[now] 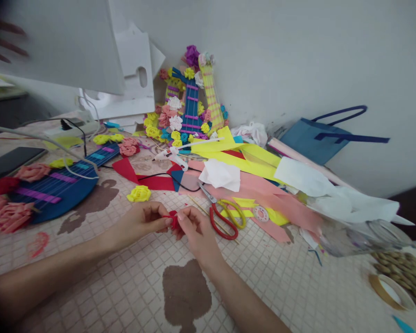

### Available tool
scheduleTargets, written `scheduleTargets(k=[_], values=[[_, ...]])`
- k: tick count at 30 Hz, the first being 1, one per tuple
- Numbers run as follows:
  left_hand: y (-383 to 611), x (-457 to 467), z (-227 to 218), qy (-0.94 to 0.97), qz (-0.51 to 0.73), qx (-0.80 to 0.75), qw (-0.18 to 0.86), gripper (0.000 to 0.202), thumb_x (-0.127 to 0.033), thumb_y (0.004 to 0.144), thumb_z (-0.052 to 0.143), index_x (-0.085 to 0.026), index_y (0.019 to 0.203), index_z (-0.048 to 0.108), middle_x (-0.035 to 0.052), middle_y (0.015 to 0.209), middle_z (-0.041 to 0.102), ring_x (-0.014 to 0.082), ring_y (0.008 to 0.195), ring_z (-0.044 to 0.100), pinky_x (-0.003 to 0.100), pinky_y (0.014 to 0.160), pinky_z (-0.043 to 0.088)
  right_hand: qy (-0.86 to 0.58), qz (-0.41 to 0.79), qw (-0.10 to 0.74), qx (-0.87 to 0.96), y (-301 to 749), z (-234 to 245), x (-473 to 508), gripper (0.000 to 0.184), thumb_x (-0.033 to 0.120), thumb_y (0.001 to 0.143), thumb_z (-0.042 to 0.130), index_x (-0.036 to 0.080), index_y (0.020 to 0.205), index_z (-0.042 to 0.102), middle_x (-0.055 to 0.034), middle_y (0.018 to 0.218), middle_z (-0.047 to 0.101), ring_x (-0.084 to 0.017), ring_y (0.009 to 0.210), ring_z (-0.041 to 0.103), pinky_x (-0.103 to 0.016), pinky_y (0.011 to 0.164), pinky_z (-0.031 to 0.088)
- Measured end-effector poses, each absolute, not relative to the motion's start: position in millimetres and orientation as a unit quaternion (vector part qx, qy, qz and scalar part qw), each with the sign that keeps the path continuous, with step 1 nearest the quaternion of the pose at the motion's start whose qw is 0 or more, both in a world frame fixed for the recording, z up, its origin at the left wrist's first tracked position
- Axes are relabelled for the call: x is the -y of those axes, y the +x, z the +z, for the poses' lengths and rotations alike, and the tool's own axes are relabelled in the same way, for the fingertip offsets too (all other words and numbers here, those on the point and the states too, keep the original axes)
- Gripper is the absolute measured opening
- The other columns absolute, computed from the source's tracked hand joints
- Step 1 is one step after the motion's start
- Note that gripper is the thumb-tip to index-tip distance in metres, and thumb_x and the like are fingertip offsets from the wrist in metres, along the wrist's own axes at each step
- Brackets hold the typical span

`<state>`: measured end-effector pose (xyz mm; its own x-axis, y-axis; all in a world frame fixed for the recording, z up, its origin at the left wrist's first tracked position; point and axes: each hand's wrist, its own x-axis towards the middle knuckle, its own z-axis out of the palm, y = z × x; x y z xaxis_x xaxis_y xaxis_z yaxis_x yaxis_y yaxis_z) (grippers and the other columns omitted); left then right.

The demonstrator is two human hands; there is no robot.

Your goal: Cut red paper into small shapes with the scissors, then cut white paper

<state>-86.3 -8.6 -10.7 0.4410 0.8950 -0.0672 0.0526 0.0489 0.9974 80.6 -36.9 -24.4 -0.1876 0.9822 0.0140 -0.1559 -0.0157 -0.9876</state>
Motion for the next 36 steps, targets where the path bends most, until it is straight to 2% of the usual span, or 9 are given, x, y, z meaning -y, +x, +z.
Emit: scheduleTargets(k=[5, 11, 20, 25, 29, 33, 36], values=[[-85.9, 8.3, -11.8, 0.594, 0.341, -0.405, 0.605, 0.021, -0.032, 0.073, 0.069, -0.014, 0.069, 0.06, 0.0037, 0.068, 0.068, 0.0139, 0.063, 0.064, 0.024, 0.058, 0.048, -0.429, 0.575, 0.468, 0.516, 81.5, -24.1, 35.7, 0.023, 0.039, 0.08, 0.067, 0.018, 0.077, 0.058, 0.0028, 0.063, 0.056, -0.01, 0.057, 0.051, -0.024, 0.054, 0.041], [-86.3, 7.7, -12.0, 0.606, 0.344, -0.411, 0.587, 0.02, -0.031, 0.072, 0.07, -0.014, 0.067, 0.061, 0.0032, 0.068, 0.067, 0.0131, 0.062, 0.061, 0.023, 0.057, 0.046, -0.442, 0.561, 0.451, 0.536, 83.7, -26.5, 34.4, 0.023, 0.038, 0.081, 0.065, 0.018, 0.075, 0.057, 0.003, 0.062, 0.055, -0.011, 0.056, 0.05, -0.025, 0.054, 0.039], [-87.9, 7.6, -7.6, 0.598, 0.323, -0.404, 0.612, 0.03, -0.04, 0.084, 0.058, -0.013, 0.071, 0.063, 0.0031, 0.066, 0.066, 0.0128, 0.062, 0.06, 0.024, 0.061, 0.047, -0.446, 0.548, 0.489, 0.51, 84.0, -27.0, 35.0, 0.02, 0.033, 0.083, 0.063, 0.019, 0.071, 0.056, 0.0031, 0.063, 0.053, -0.011, 0.057, 0.048, -0.025, 0.053, 0.04], [-86.2, 8.1, -8.4, 0.582, 0.331, -0.382, 0.637, 0.027, -0.038, 0.076, 0.07, -0.012, 0.077, 0.064, 0.0043, 0.072, 0.069, 0.0138, 0.068, 0.063, 0.025, 0.064, 0.048, -0.434, 0.572, 0.494, 0.491, 81.7, -27.3, 35.2, 0.021, 0.034, 0.083, 0.065, 0.018, 0.071, 0.056, 0.0033, 0.06, 0.054, -0.01, 0.054, 0.048, -0.024, 0.052, 0.039], [-86.2, 8.2, -8.3, 0.577, 0.322, -0.37, 0.654, 0.028, -0.036, 0.072, 0.074, -0.012, 0.081, 0.063, 0.007, 0.077, 0.071, 0.0176, 0.074, 0.067, 0.029, 0.069, 0.05, -0.435, 0.574, 0.501, 0.48, 80.6, -26.6, 35.2, 0.024, 0.036, 0.081, 0.067, 0.018, 0.07, 0.057, 0.0032, 0.06, 0.055, -0.01, 0.054, 0.049, -0.023, 0.051, 0.04], [-86.4, 7.9, -9.0, 0.589, 0.337, -0.386, 0.625, 0.023, -0.034, 0.075, 0.07, -0.012, 0.074, 0.063, 0.0036, 0.069, 0.067, 0.0129, 0.063, 0.061, 0.025, 0.062, 0.047, -0.433, 0.579, 0.484, 0.493, 80.6, -27.4, 36.1, 0.024, 0.038, 0.082, 0.066, 0.018, 0.071, 0.058, 0.0026, 0.06, 0.056, -0.011, 0.054, 0.05, -0.024, 0.052, 0.041], [-86.6, 7.5, -10.1, 0.592, 0.346, -0.392, 0.614, 0.021, -0.032, 0.077, 0.066, -0.013, 0.07, 0.062, -0.0004, 0.061, 0.061, 0.0098, 0.056, 0.055, 0.022, 0.056, 0.043, -0.424, 0.592, 0.487, 0.483, 80.7, -27.4, 37.2, 0.032, 0.047, 0.087, 0.057, 0.018, 0.072, 0.058, 0.0012, 0.062, 0.057, -0.012, 0.055, 0.052, -0.025, 0.051, 0.042]])
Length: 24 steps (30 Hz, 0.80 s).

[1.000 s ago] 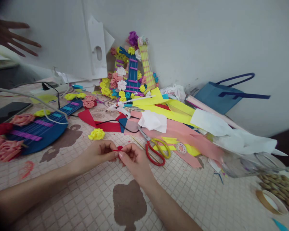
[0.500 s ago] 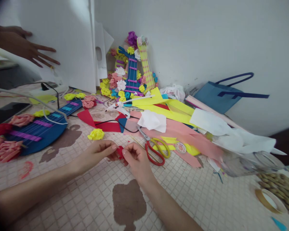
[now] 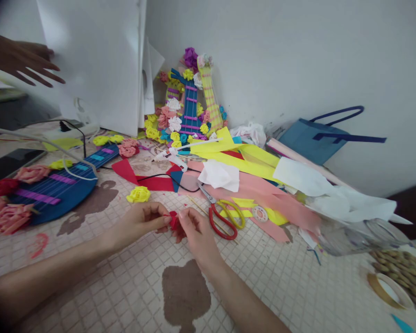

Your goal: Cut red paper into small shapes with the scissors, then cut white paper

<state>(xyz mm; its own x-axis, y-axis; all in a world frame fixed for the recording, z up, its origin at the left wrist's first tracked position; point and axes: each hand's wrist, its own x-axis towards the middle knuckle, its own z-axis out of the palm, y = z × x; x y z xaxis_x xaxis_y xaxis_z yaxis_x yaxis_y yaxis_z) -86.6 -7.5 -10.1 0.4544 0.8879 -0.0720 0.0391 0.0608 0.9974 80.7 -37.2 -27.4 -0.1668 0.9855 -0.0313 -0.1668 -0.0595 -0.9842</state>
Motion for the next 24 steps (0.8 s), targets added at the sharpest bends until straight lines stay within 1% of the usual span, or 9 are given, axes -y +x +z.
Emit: scheduleTargets(k=[2, 3, 6, 8, 16, 18, 21, 24], values=[[-86.8, 7.2, -11.0, 0.592, 0.349, -0.392, 0.612, 0.02, -0.032, 0.076, 0.066, -0.013, 0.07, 0.061, -0.0013, 0.059, 0.059, 0.0096, 0.055, 0.053, 0.022, 0.054, 0.042, -0.42, 0.593, 0.484, 0.488, 80.9, -26.6, 37.7, 0.035, 0.05, 0.087, 0.055, 0.019, 0.072, 0.057, 0.0009, 0.062, 0.056, -0.012, 0.055, 0.051, -0.025, 0.05, 0.042], [-86.9, 7.0, -11.3, 0.592, 0.351, -0.394, 0.61, 0.02, -0.032, 0.076, 0.066, -0.014, 0.07, 0.061, -0.0014, 0.059, 0.058, 0.0097, 0.055, 0.053, 0.022, 0.054, 0.041, -0.424, 0.59, 0.475, 0.497, 80.9, -26.1, 37.7, 0.034, 0.05, 0.085, 0.058, 0.019, 0.072, 0.057, 0.0014, 0.062, 0.055, -0.012, 0.054, 0.05, -0.025, 0.05, 0.041], [-87.0, 7.0, -11.5, 0.592, 0.354, -0.406, 0.599, 0.021, -0.033, 0.075, 0.067, -0.014, 0.071, 0.061, -0.0008, 0.06, 0.059, 0.0104, 0.055, 0.053, 0.022, 0.053, 0.041, -0.447, 0.571, 0.443, 0.527, 80.9, -25.3, 37.4, 0.03, 0.044, 0.077, 0.069, 0.019, 0.071, 0.055, 0.0036, 0.061, 0.051, -0.011, 0.053, 0.046, -0.024, 0.049, 0.039], [-86.9, 7.2, -11.0, 0.595, 0.352, -0.417, 0.591, 0.022, -0.035, 0.075, 0.067, -0.014, 0.071, 0.061, -0.0004, 0.06, 0.059, 0.0107, 0.056, 0.053, 0.022, 0.054, 0.041, -0.458, 0.554, 0.44, 0.538, 80.5, -26.0, 37.1, 0.028, 0.041, 0.075, 0.072, 0.019, 0.07, 0.054, 0.004, 0.062, 0.05, -0.011, 0.054, 0.045, -0.024, 0.049, 0.037], [-85.8, 7.7, -12.8, 0.592, 0.363, -0.402, 0.597, 0.022, -0.034, 0.074, 0.068, -0.014, 0.071, 0.06, -0.0007, 0.064, 0.059, 0.0106, 0.059, 0.053, 0.022, 0.055, 0.041, -0.462, 0.503, 0.45, 0.575, 80.5, -32.6, 36.2, 0.02, 0.033, 0.077, 0.069, 0.02, 0.071, 0.055, 0.0024, 0.067, 0.052, -0.012, 0.061, 0.045, -0.025, 0.053, 0.035], [-86.2, 7.6, -13.2, 0.596, 0.365, -0.397, 0.594, 0.022, -0.035, 0.074, 0.067, -0.014, 0.072, 0.061, -0.0009, 0.063, 0.059, 0.0107, 0.058, 0.053, 0.023, 0.055, 0.041, -0.454, 0.514, 0.447, 0.574, 80.9, -33.3, 35.9, 0.019, 0.034, 0.078, 0.067, 0.02, 0.073, 0.056, 0.0026, 0.066, 0.053, -0.012, 0.059, 0.045, -0.025, 0.053, 0.035], [-87.4, 7.0, -13.0, 0.596, 0.36, -0.395, 0.6, 0.023, -0.036, 0.075, 0.066, -0.014, 0.072, 0.061, -0.001, 0.062, 0.059, 0.0106, 0.057, 0.053, 0.023, 0.054, 0.041, -0.448, 0.539, 0.445, 0.558, 81.2, -32.4, 35.2, 0.022, 0.038, 0.079, 0.066, 0.02, 0.071, 0.054, 0.0037, 0.063, 0.05, -0.011, 0.055, 0.044, -0.025, 0.051, 0.034], [-88.3, 6.0, -12.6, 0.59, 0.354, -0.404, 0.602, 0.024, -0.037, 0.076, 0.066, -0.014, 0.072, 0.06, -0.0004, 0.062, 0.059, 0.0107, 0.057, 0.053, 0.022, 0.054, 0.041, -0.442, 0.556, 0.447, 0.544, 81.5, -30.8, 34.2, 0.024, 0.039, 0.078, 0.066, 0.02, 0.071, 0.053, 0.0037, 0.063, 0.051, -0.011, 0.055, 0.046, -0.025, 0.051, 0.037]])
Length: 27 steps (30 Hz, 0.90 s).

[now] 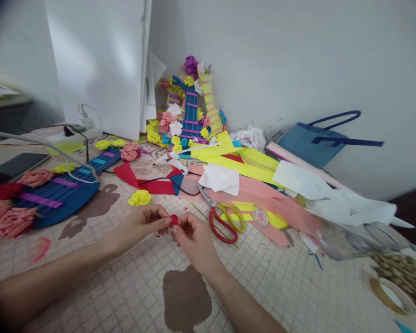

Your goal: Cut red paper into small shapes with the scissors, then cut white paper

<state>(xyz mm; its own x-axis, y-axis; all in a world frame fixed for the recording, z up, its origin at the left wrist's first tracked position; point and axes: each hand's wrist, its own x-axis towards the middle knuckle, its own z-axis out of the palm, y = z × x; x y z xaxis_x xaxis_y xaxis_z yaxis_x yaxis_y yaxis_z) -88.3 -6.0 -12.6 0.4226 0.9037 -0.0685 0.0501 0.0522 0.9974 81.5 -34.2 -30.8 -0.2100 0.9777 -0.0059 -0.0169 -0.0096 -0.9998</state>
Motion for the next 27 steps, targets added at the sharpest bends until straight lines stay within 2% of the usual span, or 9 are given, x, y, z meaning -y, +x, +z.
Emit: scheduleTargets(k=[7, 10, 14, 17, 21, 27], values=[[-88.1, 4.9, -10.2, 0.586, 0.372, -0.414, 0.589, 0.023, -0.035, 0.076, 0.066, -0.013, 0.072, 0.06, -0.0007, 0.061, 0.058, 0.0104, 0.056, 0.053, 0.022, 0.054, 0.041, -0.422, 0.573, 0.448, 0.54, 81.4, -27.2, 33.0, 0.02, 0.037, 0.078, 0.066, 0.02, 0.078, 0.054, 0.0016, 0.07, 0.055, -0.012, 0.059, 0.049, -0.026, 0.054, 0.041], [-87.7, 4.9, -9.8, 0.588, 0.377, -0.42, 0.58, 0.022, -0.034, 0.076, 0.065, -0.014, 0.072, 0.059, -0.001, 0.061, 0.057, 0.0102, 0.056, 0.052, 0.022, 0.054, 0.041, -0.433, 0.544, 0.454, 0.557, 80.4, -27.2, 33.7, 0.02, 0.033, 0.076, 0.069, 0.02, 0.079, 0.054, 0.0013, 0.073, 0.055, -0.012, 0.062, 0.049, -0.026, 0.055, 0.04], [-88.0, 5.2, -11.3, 0.59, 0.371, -0.421, 0.581, 0.024, -0.036, 0.076, 0.066, -0.013, 0.073, 0.059, -0.0003, 0.063, 0.058, 0.0109, 0.057, 0.054, 0.022, 0.053, 0.042, -0.452, 0.525, 0.445, 0.567, 79.6, -30.3, 33.3, 0.021, 0.033, 0.078, 0.066, 0.02, 0.07, 0.051, 0.0041, 0.063, 0.049, -0.011, 0.057, 0.045, -0.025, 0.053, 0.034], [-88.3, 6.0, -11.9, 0.598, 0.364, -0.417, 0.58, 0.024, -0.036, 0.076, 0.067, -0.013, 0.079, 0.061, 0.0017, 0.07, 0.063, 0.0119, 0.06, 0.057, 0.023, 0.055, 0.045, -0.451, 0.544, 0.437, 0.556, 79.2, -31.2, 32.6, 0.024, 0.037, 0.08, 0.064, 0.02, 0.069, 0.05, 0.0046, 0.061, 0.048, -0.012, 0.056, 0.045, -0.025, 0.052, 0.035], [-88.4, 6.1, -11.7, 0.608, 0.355, -0.415, 0.576, 0.022, -0.034, 0.074, 0.068, -0.012, 0.077, 0.063, 0.0034, 0.072, 0.065, 0.0128, 0.064, 0.058, 0.024, 0.058, 0.047, -0.443, 0.563, 0.429, 0.55, 79.4, -31.5, 32.8, 0.025, 0.04, 0.08, 0.064, 0.02, 0.071, 0.051, 0.0036, 0.062, 0.052, -0.012, 0.057, 0.048, -0.025, 0.054, 0.038], [-89.5, 2.4, -10.2, 0.567, 0.371, -0.434, 0.593, 0.022, -0.034, 0.072, 0.067, -0.013, 0.075, 0.062, 0.002, 0.072, 0.063, 0.0124, 0.063, 0.058, 0.024, 0.059, 0.048, -0.431, 0.559, 0.43, 0.563, 81.2, -31.2, 32.4, 0.022, 0.038, 0.082, 0.063, 0.018, 0.08, 0.054, 0.0025, 0.07, 0.052, -0.011, 0.06, 0.046, -0.024, 0.056, 0.036]])
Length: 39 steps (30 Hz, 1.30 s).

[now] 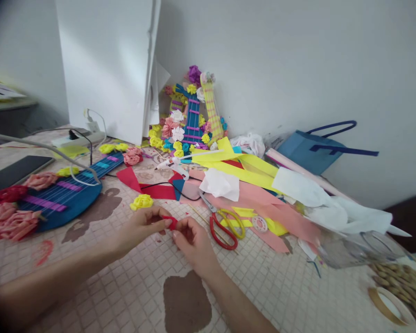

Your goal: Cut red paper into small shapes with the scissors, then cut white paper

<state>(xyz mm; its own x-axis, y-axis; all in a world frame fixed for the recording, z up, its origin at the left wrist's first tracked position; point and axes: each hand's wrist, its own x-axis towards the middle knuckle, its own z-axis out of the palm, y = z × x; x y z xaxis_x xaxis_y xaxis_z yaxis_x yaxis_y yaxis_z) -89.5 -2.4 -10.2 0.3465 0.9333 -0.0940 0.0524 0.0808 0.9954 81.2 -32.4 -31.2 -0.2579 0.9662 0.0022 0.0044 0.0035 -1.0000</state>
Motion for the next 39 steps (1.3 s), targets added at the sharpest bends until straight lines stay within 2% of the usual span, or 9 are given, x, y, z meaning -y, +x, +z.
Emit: scheduleTargets(k=[3, 8, 12, 24, 28, 31, 33, 36, 39], values=[[-89.8, 1.3, -9.4, 0.579, 0.363, -0.441, 0.581, 0.021, -0.034, 0.072, 0.067, -0.013, 0.074, 0.062, 0.0017, 0.07, 0.062, 0.0124, 0.062, 0.057, 0.024, 0.057, 0.046, -0.422, 0.555, 0.442, 0.565, 81.0, -28.9, 28.8, 0.021, 0.038, 0.084, 0.061, 0.018, 0.083, 0.055, 0.0012, 0.074, 0.053, -0.011, 0.063, 0.046, -0.024, 0.057, 0.037], [-89.7, 0.4, -12.6, 0.601, 0.343, -0.448, 0.566, 0.021, -0.034, 0.072, 0.064, -0.013, 0.072, 0.059, 0.0008, 0.065, 0.058, 0.0126, 0.057, 0.054, 0.024, 0.05, 0.044, -0.445, 0.521, 0.441, 0.579, 78.6, -27.1, 17.1, 0.021, 0.037, 0.084, 0.06, 0.018, 0.076, 0.054, 0.0027, 0.067, 0.05, -0.011, 0.06, 0.044, -0.024, 0.055, 0.035], [-90.6, -1.0, -14.7, 0.592, 0.36, -0.438, 0.573, 0.024, -0.035, 0.07, 0.067, -0.014, 0.069, 0.057, 0.0003, 0.063, 0.057, 0.0124, 0.057, 0.054, 0.023, 0.05, 0.045, -0.459, 0.509, 0.425, 0.591, 75.8, -28.2, 10.3, 0.023, 0.037, 0.084, 0.059, 0.018, 0.073, 0.053, 0.0034, 0.063, 0.048, -0.011, 0.057, 0.043, -0.024, 0.053, 0.034], [-91.4, 0.2, -20.2, 0.607, 0.325, -0.405, 0.602, 0.024, -0.036, 0.073, 0.067, -0.013, 0.072, 0.06, 0.0031, 0.066, 0.063, 0.0121, 0.059, 0.055, 0.024, 0.054, 0.04, -0.46, 0.497, 0.451, 0.582, 75.3, -29.6, 18.3, 0.026, 0.041, 0.085, 0.058, 0.019, 0.073, 0.052, 0.0032, 0.065, 0.05, -0.011, 0.058, 0.046, -0.024, 0.054, 0.036], [-91.4, 0.2, -15.7, 0.584, 0.331, -0.409, 0.618, 0.025, -0.034, 0.073, 0.069, -0.014, 0.066, 0.057, -0.0003, 0.06, 0.06, 0.0102, 0.058, 0.053, 0.022, 0.054, 0.038, -0.468, 0.447, 0.387, 0.657, 98.3, -11.0, 14.7, 0.023, 0.041, 0.089, 0.05, 0.02, 0.079, 0.053, 0.002, 0.065, 0.053, -0.014, 0.058, 0.052, -0.025, 0.054, 0.041], [-93.8, -2.1, -12.1, 0.55, 0.351, -0.417, 0.632, 0.025, -0.035, 0.073, 0.071, -0.014, 0.067, 0.057, -0.0005, 0.062, 0.062, 0.0103, 0.06, 0.054, 0.023, 0.058, 0.042, -0.584, 0.218, 0.34, 0.704, 134.5, 1.4, 7.9, 0.016, 0.035, 0.083, 0.057, 0.021, 0.077, 0.052, -0.0004, 0.072, 0.058, -0.017, 0.065, 0.055, -0.029, 0.061, 0.042], [-95.6, -4.3, -11.0, 0.526, 0.363, -0.408, 0.652, 0.026, -0.035, 0.073, 0.072, -0.015, 0.067, 0.057, 0.0004, 0.065, 0.065, 0.0099, 0.061, 0.055, 0.023, 0.062, 0.044, -0.655, 0.12, 0.254, 0.702, 157.4, 1.0, 3.5, 0.019, 0.035, 0.076, 0.064, 0.022, 0.076, 0.051, -0.0018, 0.075, 0.06, -0.02, 0.068, 0.057, -0.03, 0.059, 0.04], [-97.5, -6.6, -11.5, 0.487, 0.374, -0.399, 0.681, 0.027, -0.035, 0.072, 0.074, -0.015, 0.068, 0.057, 0.0003, 0.066, 0.066, 0.0096, 0.063, 0.057, 0.023, 0.066, 0.046, -0.685, 0.093, 0.18, 0.7, 176.4, -8.1, -0.5, 0.023, 0.035, 0.071, 0.068, 0.023, 0.075, 0.049, -0.0036, 0.084, 0.062, -0.023, 0.075, 0.06, -0.031, 0.059, 0.04], [-98.4, -6.8, -12.8, 0.468, 0.374, -0.391, 0.698, 0.026, -0.034, 0.072, 0.075, -0.015, 0.07, 0.058, -0.0001, 0.068, 0.067, 0.0093, 0.065, 0.059, 0.023, 0.068, 0.047, -0.687, 0.093, 0.164, 0.702, 180.6, -14.3, -1.9, 0.026, 0.037, 0.069, 0.068, 0.024, 0.073, 0.046, -0.0026, 0.082, 0.062, -0.023, 0.074, 0.061, -0.031, 0.059, 0.04]])
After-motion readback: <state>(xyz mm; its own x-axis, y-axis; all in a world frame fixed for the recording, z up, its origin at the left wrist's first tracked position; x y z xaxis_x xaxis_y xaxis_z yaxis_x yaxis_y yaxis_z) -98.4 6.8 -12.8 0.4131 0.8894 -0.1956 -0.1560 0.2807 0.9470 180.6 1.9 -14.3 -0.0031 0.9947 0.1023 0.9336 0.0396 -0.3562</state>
